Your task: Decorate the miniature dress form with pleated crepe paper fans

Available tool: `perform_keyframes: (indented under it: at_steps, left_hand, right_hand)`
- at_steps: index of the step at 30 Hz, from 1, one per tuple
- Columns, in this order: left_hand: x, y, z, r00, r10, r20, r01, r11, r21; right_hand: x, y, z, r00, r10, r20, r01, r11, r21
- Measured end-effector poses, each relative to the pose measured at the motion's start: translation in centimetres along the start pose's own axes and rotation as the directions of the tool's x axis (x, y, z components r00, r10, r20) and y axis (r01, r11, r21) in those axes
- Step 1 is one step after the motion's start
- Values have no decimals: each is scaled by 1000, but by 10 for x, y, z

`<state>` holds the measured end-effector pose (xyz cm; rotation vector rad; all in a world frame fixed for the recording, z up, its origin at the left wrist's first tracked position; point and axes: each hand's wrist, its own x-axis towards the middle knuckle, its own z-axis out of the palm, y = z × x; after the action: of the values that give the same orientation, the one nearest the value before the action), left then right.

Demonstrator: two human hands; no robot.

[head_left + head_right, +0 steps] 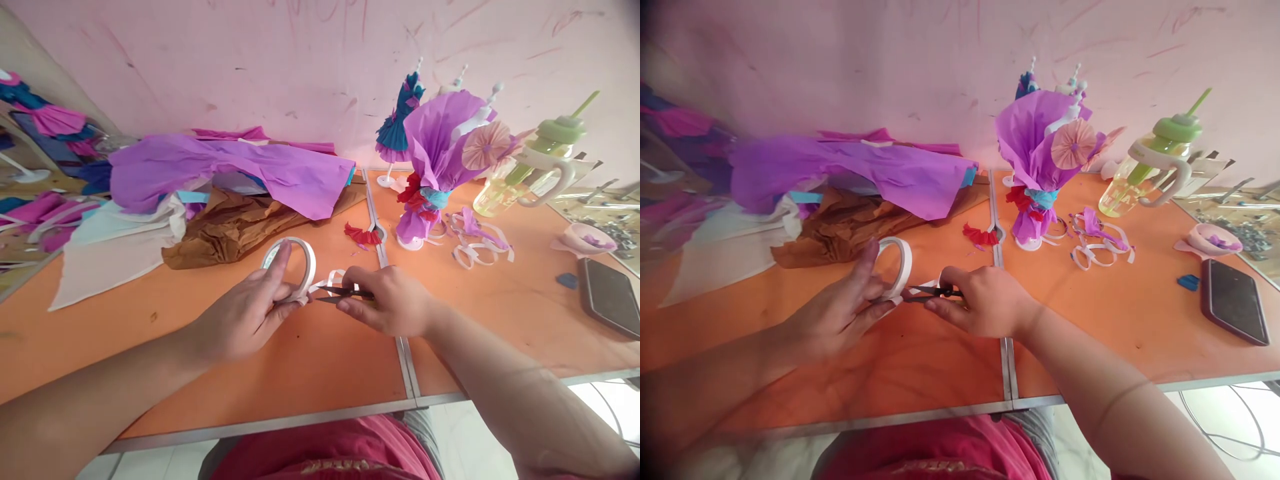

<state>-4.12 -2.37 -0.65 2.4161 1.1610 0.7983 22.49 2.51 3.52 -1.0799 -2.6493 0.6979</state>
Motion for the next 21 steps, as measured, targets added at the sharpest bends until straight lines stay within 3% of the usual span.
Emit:
perform_keyframes:
  at_steps: [5, 12, 21]
  left_hand:
    - [2, 4, 1, 995, 85, -44, -72, 970, 233]
    - [5, 9, -1, 992, 117, -51, -94, 942, 323]
    - [4, 12, -1, 995, 96, -38, -78, 942, 326]
  right_hand:
    - [-1, -12, 11, 998, 43, -45, -44, 999, -21]
    - [-1, -18, 14, 995, 95, -31, -91, 990, 104]
    - [0, -18, 15, 990, 130, -64, -120, 984, 132]
